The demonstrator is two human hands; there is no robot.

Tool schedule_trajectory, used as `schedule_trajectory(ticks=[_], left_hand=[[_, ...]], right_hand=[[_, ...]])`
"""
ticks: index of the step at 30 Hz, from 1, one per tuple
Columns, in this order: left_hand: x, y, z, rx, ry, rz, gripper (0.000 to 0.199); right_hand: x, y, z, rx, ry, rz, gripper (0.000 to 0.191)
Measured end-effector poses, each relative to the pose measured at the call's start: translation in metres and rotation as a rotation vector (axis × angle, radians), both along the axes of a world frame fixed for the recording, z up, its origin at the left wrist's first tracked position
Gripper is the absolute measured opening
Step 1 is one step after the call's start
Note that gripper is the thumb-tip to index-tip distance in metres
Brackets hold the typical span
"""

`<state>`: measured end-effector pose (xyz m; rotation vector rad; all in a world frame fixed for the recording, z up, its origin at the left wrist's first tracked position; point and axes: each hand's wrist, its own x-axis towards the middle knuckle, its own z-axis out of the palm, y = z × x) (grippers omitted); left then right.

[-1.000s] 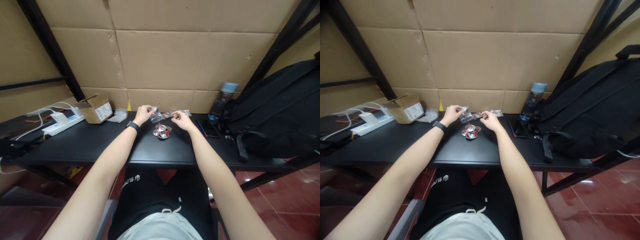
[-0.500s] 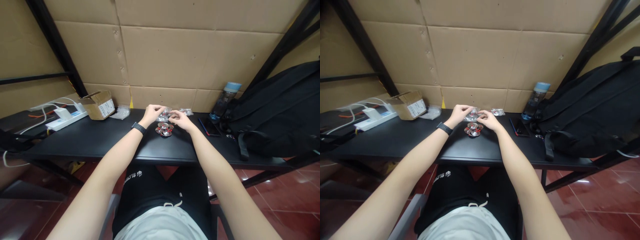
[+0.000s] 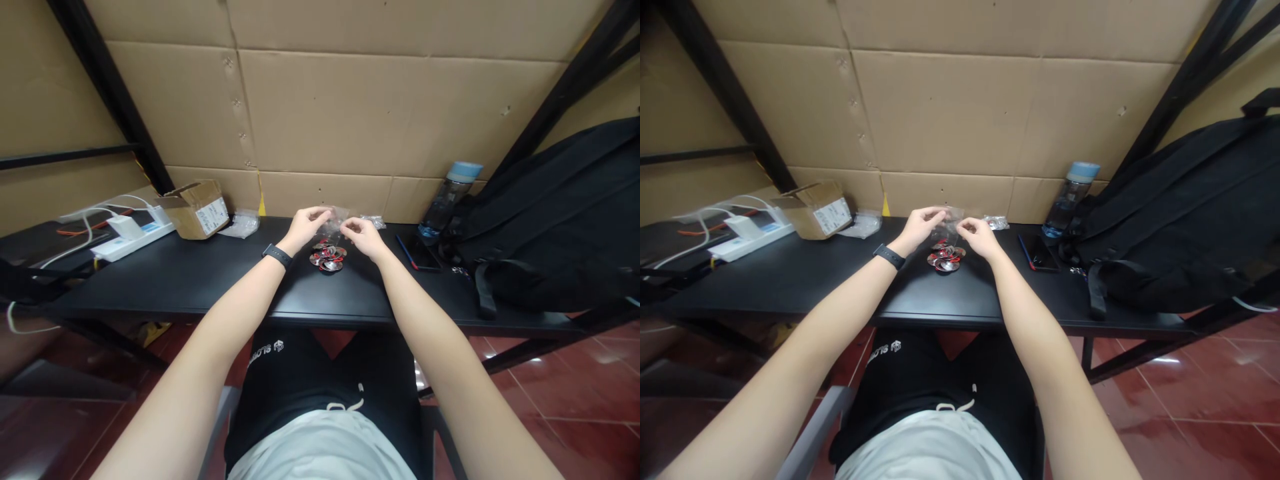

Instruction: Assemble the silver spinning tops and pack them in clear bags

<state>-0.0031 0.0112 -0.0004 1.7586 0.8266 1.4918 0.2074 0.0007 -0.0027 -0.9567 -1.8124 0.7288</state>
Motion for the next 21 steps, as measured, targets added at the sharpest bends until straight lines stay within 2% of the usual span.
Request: schedule_trajectory(ticks=[6, 11, 14, 18, 21], left_hand=[[-0.0019, -0.0013, -0.005, -0.09, 0.048, -0.048, 0.034], [0.0, -0.0071, 0.0, -0.093, 0.065, -0.047, 0.029], [0.0, -0.0084, 0.0015, -0.097, 0.052, -0.059, 0.027], [0.0022, -0.005, -0.0031, -0.148, 0.016, -0.063, 0.035], [0.0049, -0.0015, -0.0057, -0.122, -0.051, -0.035, 0.042]], right_hand=[[-0.0008, -0.0023, 0.0002, -0.072, 0.122, -0.024, 0.032], [-0.0011, -0.0034, -0.001, -0.073, 0.165, 0.005, 0.037], [-0.0005, -0.0032, 0.0, -0.068, 0.203, -0.027, 0.039], [-0.0021, -0.0042, 0.0023, -0.053, 0.247, -0.051, 0.042], [-0.0045, -0.0043, 0.003, -0.001, 0.271, -0.062, 0.042]])
